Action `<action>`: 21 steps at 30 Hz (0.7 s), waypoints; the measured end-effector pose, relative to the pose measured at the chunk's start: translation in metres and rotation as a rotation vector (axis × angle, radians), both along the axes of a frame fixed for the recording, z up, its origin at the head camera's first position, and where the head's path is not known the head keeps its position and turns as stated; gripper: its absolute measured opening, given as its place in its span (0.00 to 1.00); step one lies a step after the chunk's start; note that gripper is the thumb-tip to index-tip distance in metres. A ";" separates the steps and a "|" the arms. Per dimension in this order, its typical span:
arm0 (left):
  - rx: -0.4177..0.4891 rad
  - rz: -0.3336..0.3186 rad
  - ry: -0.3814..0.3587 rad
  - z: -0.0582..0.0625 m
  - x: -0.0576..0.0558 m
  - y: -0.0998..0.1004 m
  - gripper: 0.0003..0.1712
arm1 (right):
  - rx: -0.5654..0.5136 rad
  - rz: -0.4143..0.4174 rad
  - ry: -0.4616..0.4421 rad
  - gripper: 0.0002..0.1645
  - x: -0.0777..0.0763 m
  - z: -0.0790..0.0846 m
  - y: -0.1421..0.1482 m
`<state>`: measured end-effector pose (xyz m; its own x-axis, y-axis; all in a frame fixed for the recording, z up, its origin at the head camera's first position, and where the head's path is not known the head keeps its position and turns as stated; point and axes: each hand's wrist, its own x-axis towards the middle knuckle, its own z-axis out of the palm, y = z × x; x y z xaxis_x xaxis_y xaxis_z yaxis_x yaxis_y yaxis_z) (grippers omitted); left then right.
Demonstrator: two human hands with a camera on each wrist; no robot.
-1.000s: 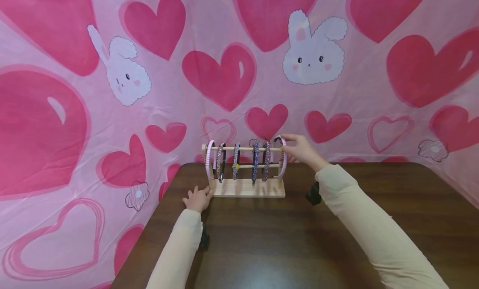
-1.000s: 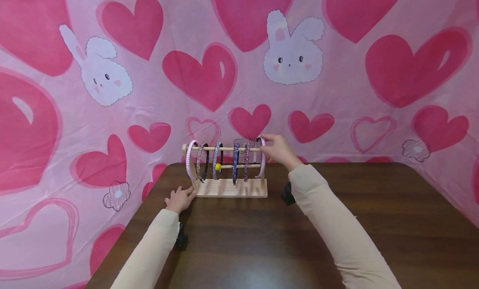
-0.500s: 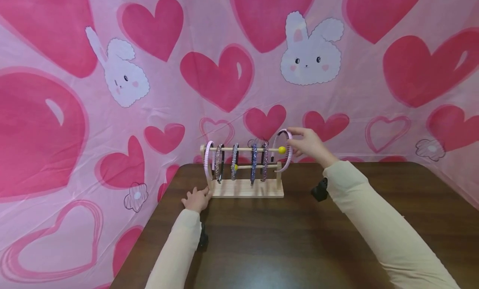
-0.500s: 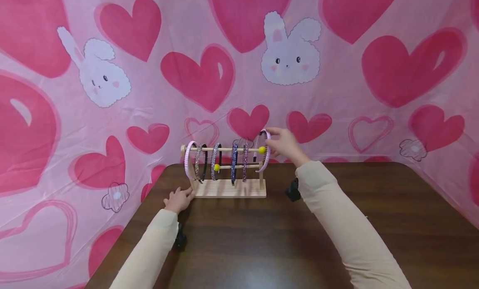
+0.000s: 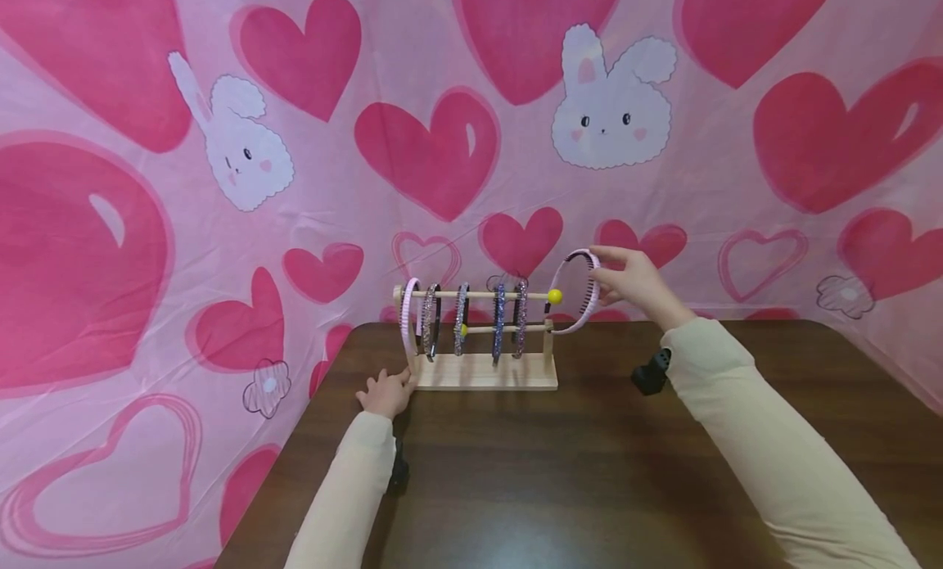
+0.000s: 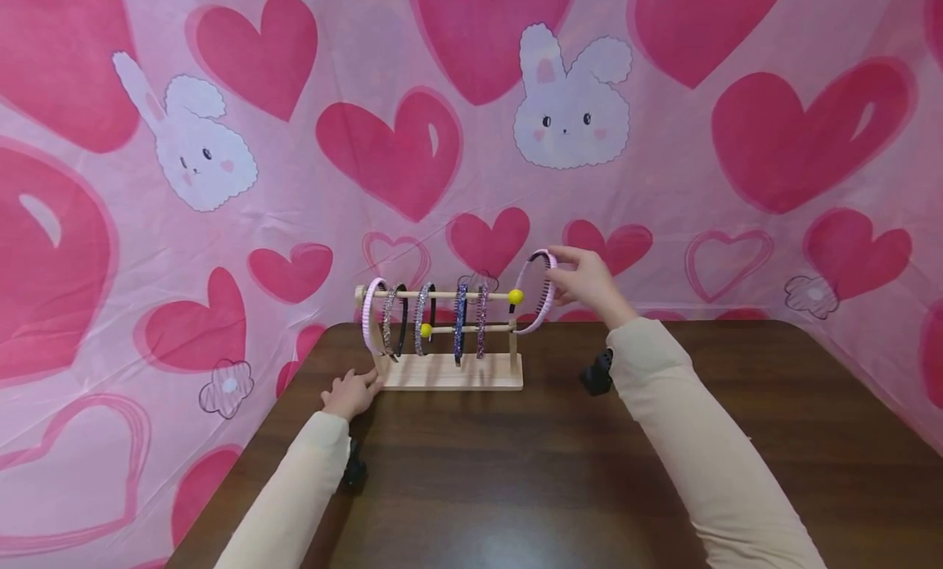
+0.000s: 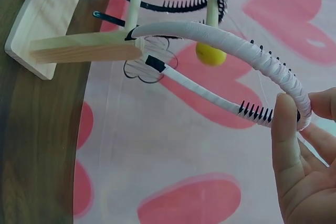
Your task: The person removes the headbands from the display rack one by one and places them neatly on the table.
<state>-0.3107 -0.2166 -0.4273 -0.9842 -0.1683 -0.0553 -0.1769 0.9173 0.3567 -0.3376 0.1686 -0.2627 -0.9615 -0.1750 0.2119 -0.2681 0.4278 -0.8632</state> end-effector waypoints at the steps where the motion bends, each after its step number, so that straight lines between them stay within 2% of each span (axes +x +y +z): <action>1: 0.001 -0.001 0.000 0.000 0.000 0.000 0.27 | -0.014 0.000 -0.002 0.34 0.001 0.000 0.002; 7: -0.005 -0.001 -0.004 -0.001 0.000 -0.001 0.27 | -0.094 0.008 -0.006 0.34 0.002 -0.002 0.016; 21: -0.002 0.000 0.002 -0.001 -0.001 -0.001 0.27 | -0.125 -0.002 -0.022 0.34 -0.003 -0.024 0.050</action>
<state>-0.3117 -0.2175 -0.4283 -0.9843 -0.1680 -0.0534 -0.1760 0.9180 0.3553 -0.3409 0.2188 -0.2870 -0.9666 -0.1464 0.2104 -0.2473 0.3171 -0.9156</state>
